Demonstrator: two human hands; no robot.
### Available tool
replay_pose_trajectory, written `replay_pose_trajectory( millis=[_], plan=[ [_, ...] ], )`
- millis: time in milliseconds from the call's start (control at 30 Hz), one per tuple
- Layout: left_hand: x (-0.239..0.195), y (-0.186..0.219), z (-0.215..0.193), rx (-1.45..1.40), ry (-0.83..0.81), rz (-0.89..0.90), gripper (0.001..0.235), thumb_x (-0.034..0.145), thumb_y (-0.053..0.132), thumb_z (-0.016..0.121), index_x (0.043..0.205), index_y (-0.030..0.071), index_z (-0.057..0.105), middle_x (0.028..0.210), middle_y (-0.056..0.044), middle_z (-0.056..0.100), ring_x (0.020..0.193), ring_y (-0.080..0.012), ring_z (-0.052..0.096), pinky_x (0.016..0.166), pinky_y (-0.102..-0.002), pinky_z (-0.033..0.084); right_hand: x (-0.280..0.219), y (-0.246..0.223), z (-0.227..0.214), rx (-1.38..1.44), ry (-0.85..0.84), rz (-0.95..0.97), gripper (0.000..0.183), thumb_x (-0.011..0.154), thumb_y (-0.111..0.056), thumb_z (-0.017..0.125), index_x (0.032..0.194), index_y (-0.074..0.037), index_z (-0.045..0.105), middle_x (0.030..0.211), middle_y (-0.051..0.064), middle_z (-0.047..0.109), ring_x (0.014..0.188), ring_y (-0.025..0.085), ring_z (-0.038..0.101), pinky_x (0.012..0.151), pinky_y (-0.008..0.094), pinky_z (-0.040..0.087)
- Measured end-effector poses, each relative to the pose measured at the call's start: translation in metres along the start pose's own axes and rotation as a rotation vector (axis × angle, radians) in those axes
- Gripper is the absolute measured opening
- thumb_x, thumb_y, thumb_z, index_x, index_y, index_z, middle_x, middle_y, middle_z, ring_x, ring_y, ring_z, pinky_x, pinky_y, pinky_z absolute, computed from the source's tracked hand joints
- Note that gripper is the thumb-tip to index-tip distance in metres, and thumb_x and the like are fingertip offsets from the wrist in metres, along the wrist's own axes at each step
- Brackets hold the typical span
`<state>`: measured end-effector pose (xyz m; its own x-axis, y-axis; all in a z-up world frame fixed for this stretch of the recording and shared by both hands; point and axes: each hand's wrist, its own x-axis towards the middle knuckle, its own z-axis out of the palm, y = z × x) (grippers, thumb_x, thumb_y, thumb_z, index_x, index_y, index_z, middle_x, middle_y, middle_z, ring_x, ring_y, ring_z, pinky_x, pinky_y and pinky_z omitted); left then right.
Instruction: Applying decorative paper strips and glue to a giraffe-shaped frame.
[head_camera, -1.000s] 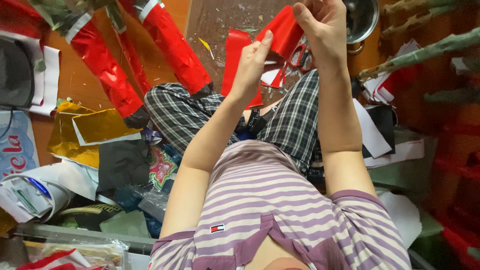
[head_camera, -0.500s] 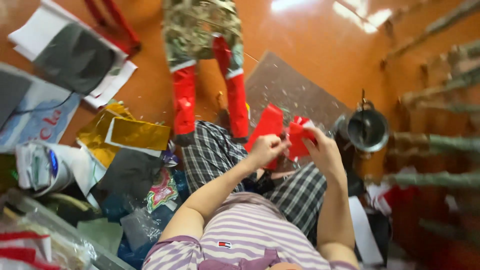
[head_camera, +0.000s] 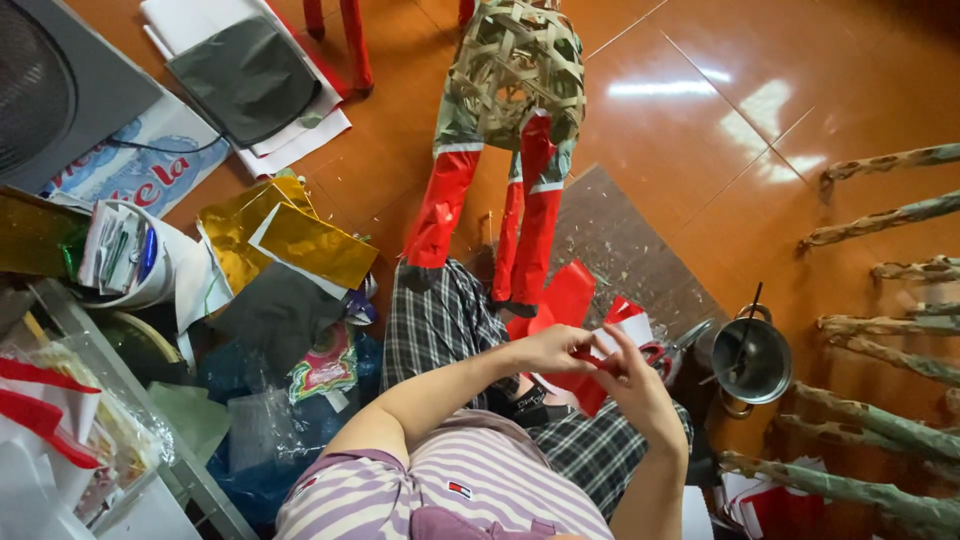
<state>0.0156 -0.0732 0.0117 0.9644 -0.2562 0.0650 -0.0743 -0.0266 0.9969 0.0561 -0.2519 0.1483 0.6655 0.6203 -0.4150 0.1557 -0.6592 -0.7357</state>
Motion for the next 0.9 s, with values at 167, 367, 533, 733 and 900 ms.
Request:
replay_pose_trajectory(
  millis=[167,367,533,733,900],
  plan=[
    [-0.012,0.037,-0.008,0.447,-0.035,-0.058,0.032,0.090,0.042,0.072,0.108,0.016,0.068,0.083,-0.011,0.072,0.086,-0.0366,0.072,0.077,-0.048,0.057,0.000,0.005,0.011,0.053,0.140,-0.069,0.066,0.091,-0.001,0.065,0.152,-0.022,0.052,0.083,0.016,0.075,0.077,0.029,0.069,0.075,0.043,0.056],
    [-0.004,-0.006,-0.009,0.505,-0.169,-0.027,0.024,0.092,0.051,0.068,0.103,0.030,0.074,0.085,0.000,0.077,0.089,-0.0279,0.075,0.074,-0.041,0.058,0.004,0.021,0.018,-0.006,0.127,-0.052,0.062,0.091,-0.008,0.068,0.148,-0.030,0.057,0.082,0.011,0.077,0.075,0.026,0.068,0.071,0.040,0.053],
    [-0.011,-0.012,-0.011,0.304,-0.164,-0.024,0.013,0.092,0.032,0.072,0.103,0.026,0.078,0.093,-0.005,0.078,0.094,-0.0290,0.074,0.080,-0.040,0.058,0.007,0.030,0.025,0.114,0.148,-0.111,0.057,0.089,-0.003,0.070,0.142,-0.023,0.063,0.075,0.010,0.074,0.069,0.021,0.065,0.069,0.036,0.054],
    [-0.022,0.018,-0.016,0.064,-0.122,-0.100,0.014,0.093,0.028,0.072,0.103,0.027,0.080,0.095,-0.002,0.079,0.096,-0.0203,0.074,0.083,-0.036,0.058,0.016,0.052,0.043,0.379,0.237,-0.217,0.048,0.093,0.004,0.064,0.137,-0.012,0.067,0.074,0.008,0.069,0.069,0.016,0.061,0.067,0.029,0.051],
    [-0.022,0.021,-0.013,-0.006,-0.008,-0.086,0.013,0.095,0.025,0.072,0.105,0.024,0.080,0.093,0.000,0.078,0.092,-0.0126,0.072,0.081,-0.033,0.057,0.017,0.055,0.052,0.538,0.415,-0.277,0.043,0.095,0.005,0.062,0.137,-0.006,0.067,0.077,0.003,0.061,0.071,0.009,0.053,0.066,0.022,0.045]
  ],
)
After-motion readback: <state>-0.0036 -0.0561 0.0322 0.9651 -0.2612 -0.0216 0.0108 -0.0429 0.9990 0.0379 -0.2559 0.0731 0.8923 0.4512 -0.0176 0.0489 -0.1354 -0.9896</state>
